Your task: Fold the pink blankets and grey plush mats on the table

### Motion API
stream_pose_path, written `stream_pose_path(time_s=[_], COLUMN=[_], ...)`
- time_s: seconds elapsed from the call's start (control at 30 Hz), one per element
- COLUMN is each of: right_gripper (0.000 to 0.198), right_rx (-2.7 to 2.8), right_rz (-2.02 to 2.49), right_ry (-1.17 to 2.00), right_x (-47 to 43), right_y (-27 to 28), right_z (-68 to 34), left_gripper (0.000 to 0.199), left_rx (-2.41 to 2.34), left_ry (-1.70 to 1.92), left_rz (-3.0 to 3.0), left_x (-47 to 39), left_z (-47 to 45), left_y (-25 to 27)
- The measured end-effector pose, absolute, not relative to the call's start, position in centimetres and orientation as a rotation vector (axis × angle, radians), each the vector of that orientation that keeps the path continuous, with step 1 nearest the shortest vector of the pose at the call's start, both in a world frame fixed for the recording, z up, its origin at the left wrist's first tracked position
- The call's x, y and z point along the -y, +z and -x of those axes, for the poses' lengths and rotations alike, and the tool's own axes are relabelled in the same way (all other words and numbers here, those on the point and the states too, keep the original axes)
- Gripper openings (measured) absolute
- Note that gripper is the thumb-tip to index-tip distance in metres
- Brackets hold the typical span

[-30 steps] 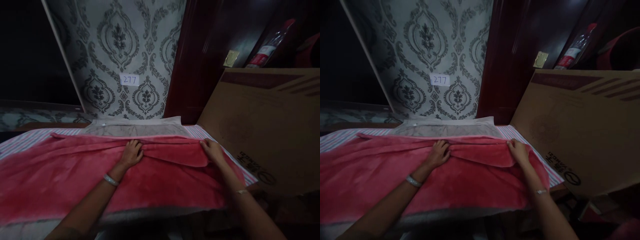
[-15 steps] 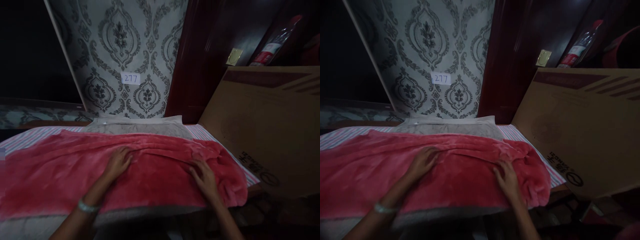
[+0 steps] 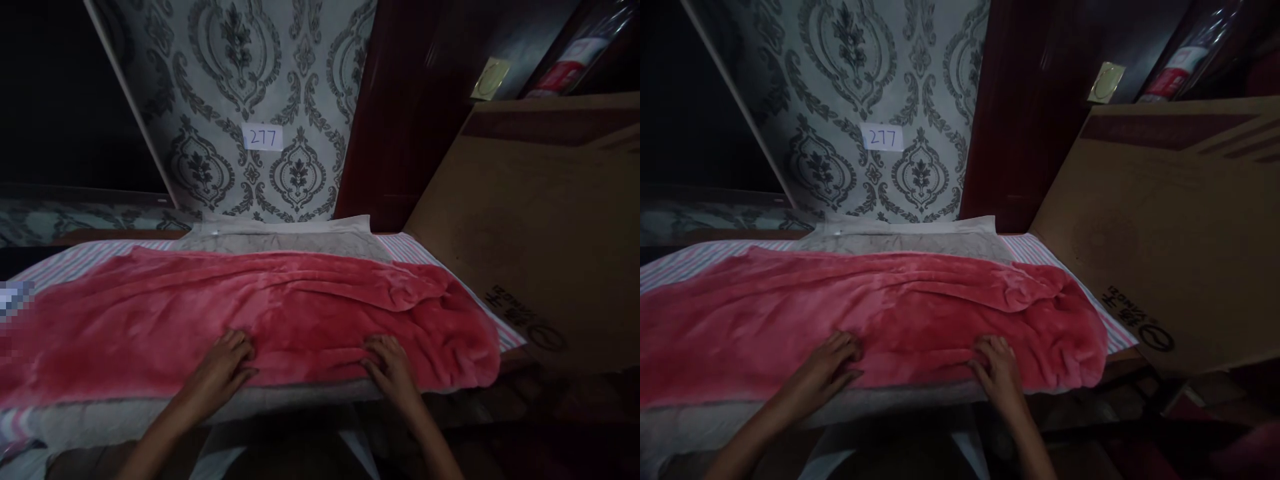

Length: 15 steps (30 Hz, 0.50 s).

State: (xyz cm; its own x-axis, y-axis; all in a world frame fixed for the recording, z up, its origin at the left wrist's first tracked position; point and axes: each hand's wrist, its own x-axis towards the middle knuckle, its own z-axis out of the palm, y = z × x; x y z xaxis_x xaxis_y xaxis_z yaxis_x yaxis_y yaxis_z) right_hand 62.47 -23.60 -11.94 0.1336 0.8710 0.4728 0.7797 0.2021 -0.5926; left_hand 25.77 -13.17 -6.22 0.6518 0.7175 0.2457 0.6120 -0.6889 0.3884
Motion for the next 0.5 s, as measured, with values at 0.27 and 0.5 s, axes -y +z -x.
stream_pose_path(time_s=[0.27,0.5], right_gripper=[0.011,0.014], right_rx=[1.576,1.642], right_rz=[1.420,1.433], right_ry=[-0.013,0.173], right_x=[27.1,29.9], right_y=[-9.4,-9.8], right_z=[-61.4,-61.3], left_gripper=[0.015,0.019], left_rx=[-0.950,-1.010], left_ry=[0.844,0.900], left_rz=[-2.538,-2.622], left_x=[14.6,17.6], left_z=[-25.4,-22.6], left_y=[-4.2,-7.0])
